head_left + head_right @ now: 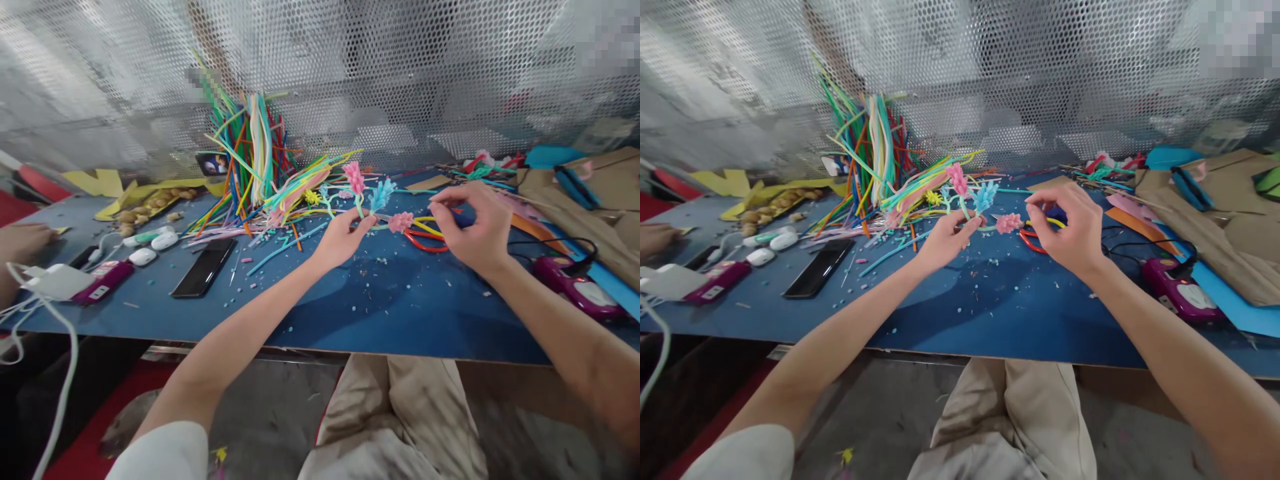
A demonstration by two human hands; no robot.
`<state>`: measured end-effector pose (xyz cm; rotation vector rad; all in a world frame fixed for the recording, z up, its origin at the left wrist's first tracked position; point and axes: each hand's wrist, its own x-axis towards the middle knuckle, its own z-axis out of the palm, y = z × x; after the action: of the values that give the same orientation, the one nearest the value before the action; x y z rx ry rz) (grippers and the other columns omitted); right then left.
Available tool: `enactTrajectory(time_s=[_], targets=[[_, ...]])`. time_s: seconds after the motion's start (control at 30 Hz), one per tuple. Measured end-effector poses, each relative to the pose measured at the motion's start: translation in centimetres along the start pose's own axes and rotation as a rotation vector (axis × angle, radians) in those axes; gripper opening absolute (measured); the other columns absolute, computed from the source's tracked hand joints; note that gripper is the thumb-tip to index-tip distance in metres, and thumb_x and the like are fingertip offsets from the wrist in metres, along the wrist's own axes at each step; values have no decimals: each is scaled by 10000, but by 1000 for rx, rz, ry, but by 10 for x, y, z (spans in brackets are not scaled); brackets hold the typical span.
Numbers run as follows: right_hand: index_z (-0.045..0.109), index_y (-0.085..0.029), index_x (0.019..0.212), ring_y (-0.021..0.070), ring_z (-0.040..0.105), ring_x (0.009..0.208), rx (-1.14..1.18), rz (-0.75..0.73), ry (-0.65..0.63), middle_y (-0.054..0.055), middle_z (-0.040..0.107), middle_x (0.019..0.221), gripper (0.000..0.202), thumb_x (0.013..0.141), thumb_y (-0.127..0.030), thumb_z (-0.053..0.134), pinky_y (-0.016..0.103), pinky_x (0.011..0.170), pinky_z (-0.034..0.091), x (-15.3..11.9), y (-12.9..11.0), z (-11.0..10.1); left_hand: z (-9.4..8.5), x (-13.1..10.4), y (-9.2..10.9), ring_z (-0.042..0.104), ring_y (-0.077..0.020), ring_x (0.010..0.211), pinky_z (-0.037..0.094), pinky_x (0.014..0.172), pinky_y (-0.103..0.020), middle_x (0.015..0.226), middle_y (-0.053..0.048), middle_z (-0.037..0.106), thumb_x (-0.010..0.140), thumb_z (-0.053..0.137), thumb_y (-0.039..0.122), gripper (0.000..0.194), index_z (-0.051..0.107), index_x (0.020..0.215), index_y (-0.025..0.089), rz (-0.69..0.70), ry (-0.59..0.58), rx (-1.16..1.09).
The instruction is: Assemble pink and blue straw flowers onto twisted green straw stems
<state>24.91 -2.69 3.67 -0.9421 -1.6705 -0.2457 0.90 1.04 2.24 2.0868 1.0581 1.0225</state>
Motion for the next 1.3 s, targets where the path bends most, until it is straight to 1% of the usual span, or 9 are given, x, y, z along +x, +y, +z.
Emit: enactTrajectory(time_s=[0.1,0.27,0.4,0.53,0.73,0.93,1.03,1.13,1.3], targets=[[686,-247,988,257,669,932,-39,-156,-31,51,732,947,156,841,-195,692,448,879,525,3,10,-1,-3,-1,-2,654,-132,728,479,690,-263,882,-35,748,980,547,411,308,622,1180,189,53,95,150],[675,-263,1076,261,657,1020,-20,-236,-173,55,723,1070,209,868,-259,701,465,931,503,-2,21,6,-1,-8,3,672,-155,731,439,672,-282,902,-22,762,952,580,466,284,706,1070,241,82,143,495],[690,-300,1046,240,654,999,-54,-284,-330,34,732,1083,148,903,-263,680,444,912,489,-5,29,7,8,-13,4,671,-180,754,404,648,-279,885,-22,758,962,549,495,309,720,1055,255,132,112,574],[704,-306,991,230,649,981,-119,-321,-400,13,740,1064,90,923,-272,655,435,886,464,-5,33,4,14,-17,4,657,-205,790,391,660,-286,864,-50,738,968,529,491,332,713,1095,244,169,118,599],[709,-297,960,233,648,991,-129,-345,-442,10,740,1046,77,895,-328,681,425,886,455,-5,35,2,14,-20,7,647,-215,847,411,740,-300,889,-67,722,960,539,482,334,699,1117,234,169,101,532],[697,-299,947,216,646,993,-145,-406,-429,-6,743,1039,45,915,-305,666,403,880,453,-6,34,3,13,-19,9,654,-199,788,427,727,-295,859,-58,722,946,565,444,281,713,1032,222,142,56,497],[697,-301,970,217,643,1002,-172,-431,-428,-6,745,1066,64,936,-291,644,404,878,450,-6,30,3,13,-16,11,649,-163,734,441,693,-269,859,-44,729,937,585,411,273,699,1070,202,99,-20,333],[705,-317,987,227,642,1007,-207,-425,-431,-11,747,1105,92,950,-288,626,422,894,441,-6,24,3,12,-14,10,606,-129,661,425,623,-243,791,-24,701,936,582,458,312,710,1000,181,53,-117,146],[717,-322,1006,225,656,949,-173,-474,-324,-22,758,1076,125,917,-249,670,432,876,444,-8,21,3,12,-13,8,560,-108,619,410,571,-233,758,-25,693,899,607,550,409,736,958,167,-132,-250,-220]])
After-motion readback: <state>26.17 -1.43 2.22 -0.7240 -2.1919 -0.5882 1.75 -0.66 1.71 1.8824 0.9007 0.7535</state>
